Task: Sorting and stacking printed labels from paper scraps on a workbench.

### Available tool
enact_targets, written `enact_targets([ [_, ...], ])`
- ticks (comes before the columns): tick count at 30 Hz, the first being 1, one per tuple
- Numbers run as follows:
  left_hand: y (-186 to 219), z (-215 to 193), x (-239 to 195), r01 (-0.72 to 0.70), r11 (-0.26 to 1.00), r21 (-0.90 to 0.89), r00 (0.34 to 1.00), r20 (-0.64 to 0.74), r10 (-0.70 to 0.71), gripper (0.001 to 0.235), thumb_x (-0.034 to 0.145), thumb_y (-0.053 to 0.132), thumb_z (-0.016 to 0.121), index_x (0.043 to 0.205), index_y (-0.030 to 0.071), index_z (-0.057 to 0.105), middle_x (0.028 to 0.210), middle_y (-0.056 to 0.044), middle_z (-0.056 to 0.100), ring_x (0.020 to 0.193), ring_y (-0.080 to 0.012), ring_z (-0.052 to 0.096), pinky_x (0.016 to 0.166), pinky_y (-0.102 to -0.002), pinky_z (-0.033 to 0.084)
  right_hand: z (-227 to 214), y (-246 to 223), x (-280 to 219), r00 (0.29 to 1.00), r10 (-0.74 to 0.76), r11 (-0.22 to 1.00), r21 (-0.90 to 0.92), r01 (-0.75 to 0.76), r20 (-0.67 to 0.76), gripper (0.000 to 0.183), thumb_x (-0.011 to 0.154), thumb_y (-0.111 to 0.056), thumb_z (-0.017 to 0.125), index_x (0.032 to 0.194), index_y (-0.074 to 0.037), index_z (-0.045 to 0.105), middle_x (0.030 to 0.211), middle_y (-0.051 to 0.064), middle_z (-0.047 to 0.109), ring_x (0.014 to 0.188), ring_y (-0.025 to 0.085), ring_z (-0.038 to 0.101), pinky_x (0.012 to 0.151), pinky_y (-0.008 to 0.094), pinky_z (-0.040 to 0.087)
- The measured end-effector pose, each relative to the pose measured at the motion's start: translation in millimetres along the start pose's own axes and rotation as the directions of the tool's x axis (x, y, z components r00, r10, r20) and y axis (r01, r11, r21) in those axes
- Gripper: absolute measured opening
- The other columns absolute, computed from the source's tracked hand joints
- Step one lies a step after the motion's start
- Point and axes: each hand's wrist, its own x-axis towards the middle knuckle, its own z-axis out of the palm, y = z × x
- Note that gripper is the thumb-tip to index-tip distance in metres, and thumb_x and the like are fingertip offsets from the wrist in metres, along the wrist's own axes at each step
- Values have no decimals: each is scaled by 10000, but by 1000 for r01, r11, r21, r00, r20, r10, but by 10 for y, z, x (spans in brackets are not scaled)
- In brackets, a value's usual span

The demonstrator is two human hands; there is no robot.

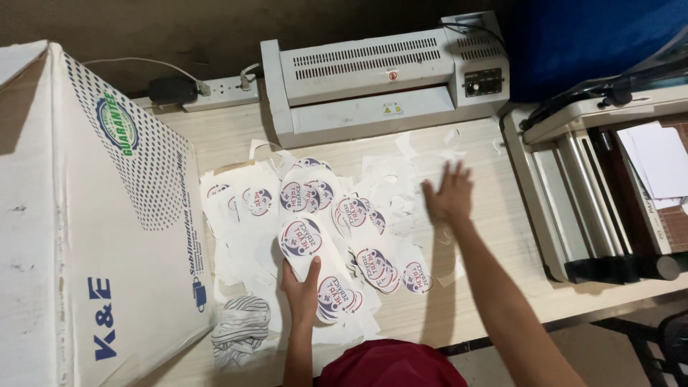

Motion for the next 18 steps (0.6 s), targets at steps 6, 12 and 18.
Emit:
enact_targets([
  [6,18,142,43,-4,1000,-27,999,50,6,524,886,179,761,1334,-25,583,1266,-136,692,1143,-215,649,1001,-362,494,545,-871,-637,892,-451,891,64,450,0,809,1057,-600,211,1645,-61,76,1729,201,21,1589,378,-5,1264,535,28],
  [12,-20,161,76,61,996,-67,995,77,-56,616,876,168,741,1425,1,517,1330,-131,654,1202,-228,623,1020,-378,484,290,-488,-415,845,-502,828,182,531,-184,880,963,-573,421,1626,-40,195,1713,210,178,1604,365,133,1287,492,78],
  [18,-13,67,79,71,995,-77,994,83,-65,624,889,189,725,1436,2,490,1326,-129,646,1215,-228,614,1029,-379,479,-178,74,527,974,-130,950,258,175,-184,946,961,-678,396,1643,-60,177,1714,181,169,1591,371,113,1285,521,99],
])
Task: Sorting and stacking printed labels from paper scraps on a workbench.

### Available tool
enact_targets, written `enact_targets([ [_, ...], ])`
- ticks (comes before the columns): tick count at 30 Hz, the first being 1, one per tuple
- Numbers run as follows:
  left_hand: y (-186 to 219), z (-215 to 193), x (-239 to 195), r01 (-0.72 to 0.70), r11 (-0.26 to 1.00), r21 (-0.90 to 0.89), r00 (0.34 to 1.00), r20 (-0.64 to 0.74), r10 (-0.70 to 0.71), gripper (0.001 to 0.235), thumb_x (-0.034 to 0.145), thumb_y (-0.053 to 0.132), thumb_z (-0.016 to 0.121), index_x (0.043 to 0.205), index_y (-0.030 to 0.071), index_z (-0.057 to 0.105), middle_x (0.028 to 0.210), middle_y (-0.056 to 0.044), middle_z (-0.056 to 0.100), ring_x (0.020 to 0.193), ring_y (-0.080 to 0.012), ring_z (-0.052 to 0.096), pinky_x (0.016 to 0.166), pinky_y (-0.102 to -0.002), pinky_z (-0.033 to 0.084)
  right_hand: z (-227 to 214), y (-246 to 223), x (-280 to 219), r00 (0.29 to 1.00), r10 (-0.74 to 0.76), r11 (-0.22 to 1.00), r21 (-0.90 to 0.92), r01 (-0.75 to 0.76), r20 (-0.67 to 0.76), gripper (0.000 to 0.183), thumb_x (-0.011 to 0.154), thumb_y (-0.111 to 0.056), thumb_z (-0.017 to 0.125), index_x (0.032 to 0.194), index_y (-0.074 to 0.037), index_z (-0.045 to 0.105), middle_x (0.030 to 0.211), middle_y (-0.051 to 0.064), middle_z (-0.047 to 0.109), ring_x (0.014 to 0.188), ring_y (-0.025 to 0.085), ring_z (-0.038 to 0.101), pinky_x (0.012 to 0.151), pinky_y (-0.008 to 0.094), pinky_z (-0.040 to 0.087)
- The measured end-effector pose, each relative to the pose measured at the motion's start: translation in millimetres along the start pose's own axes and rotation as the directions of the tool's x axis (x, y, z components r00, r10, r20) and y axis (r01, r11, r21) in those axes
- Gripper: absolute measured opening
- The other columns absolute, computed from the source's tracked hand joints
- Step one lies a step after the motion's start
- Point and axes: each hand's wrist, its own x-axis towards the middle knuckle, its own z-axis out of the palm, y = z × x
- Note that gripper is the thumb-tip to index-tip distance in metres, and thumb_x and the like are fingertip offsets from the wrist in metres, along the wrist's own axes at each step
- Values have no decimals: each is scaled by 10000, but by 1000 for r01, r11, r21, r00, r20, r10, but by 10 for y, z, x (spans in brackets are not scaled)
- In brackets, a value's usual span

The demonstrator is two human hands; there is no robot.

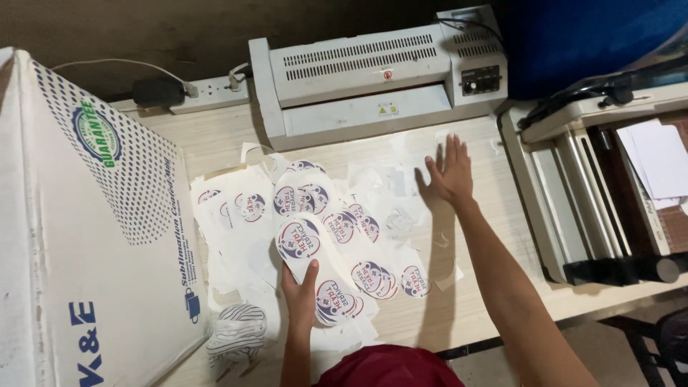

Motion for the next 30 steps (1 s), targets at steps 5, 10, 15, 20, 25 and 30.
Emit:
enact_targets([
  [5,-37,-23,2,-45,998,-44,999,7,46,602,885,183,730,1413,-10,518,1308,-131,653,1181,-224,621,1008,-374,490,282,-314,78,985,97,986,-150,-75,140,975,949,-733,316,1644,-82,111,1695,247,33,1570,423,1,1246,544,41],
  [10,-51,79,-18,-1,999,-50,1000,29,2,574,877,183,742,1380,-9,544,1259,-132,684,1138,-219,649,982,-370,508,592,-895,-359,960,-104,977,-156,148,259,925,985,-704,254,1632,-59,110,1696,257,-1,1569,431,-35,1255,530,7],
  [15,-214,210,-30,-28,999,-41,995,93,31,543,890,191,758,1348,-23,563,1254,-135,681,1123,-218,640,973,-370,500,443,-1132,-906,879,-332,943,141,301,342,850,1004,-642,272,1622,-65,188,1692,185,206,1595,356,125,1285,480,109],
  [20,-221,267,-94,-49,998,-51,990,133,55,557,888,208,758,1358,-20,565,1276,-135,673,1145,-216,637,990,-367,500,74,-270,-1709,986,-156,982,115,149,59,772,1027,-521,352,1620,-41,231,1693,190,269,1595,360,185,1293,521,107],
  [25,-194,324,-169,-4,1000,-26,990,139,8,619,885,229,755,1400,-8,506,1328,-131,636,1197,-214,608,1028,-367,474,-177,-81,-2258,994,101,995,-6,-101,35,820,976,-541,362,1619,-53,221,1692,197,201,1590,352,135,1277,506,67],
  [30,-136,357,-236,38,999,8,989,141,-39,632,885,245,753,1413,5,500,1327,-125,630,1209,-210,604,1026,-366,483,332,-428,-2115,996,-37,995,-92,44,85,911,1017,-628,261,1613,45,111,1694,252,115,1574,409,65,1264,506,59],
])
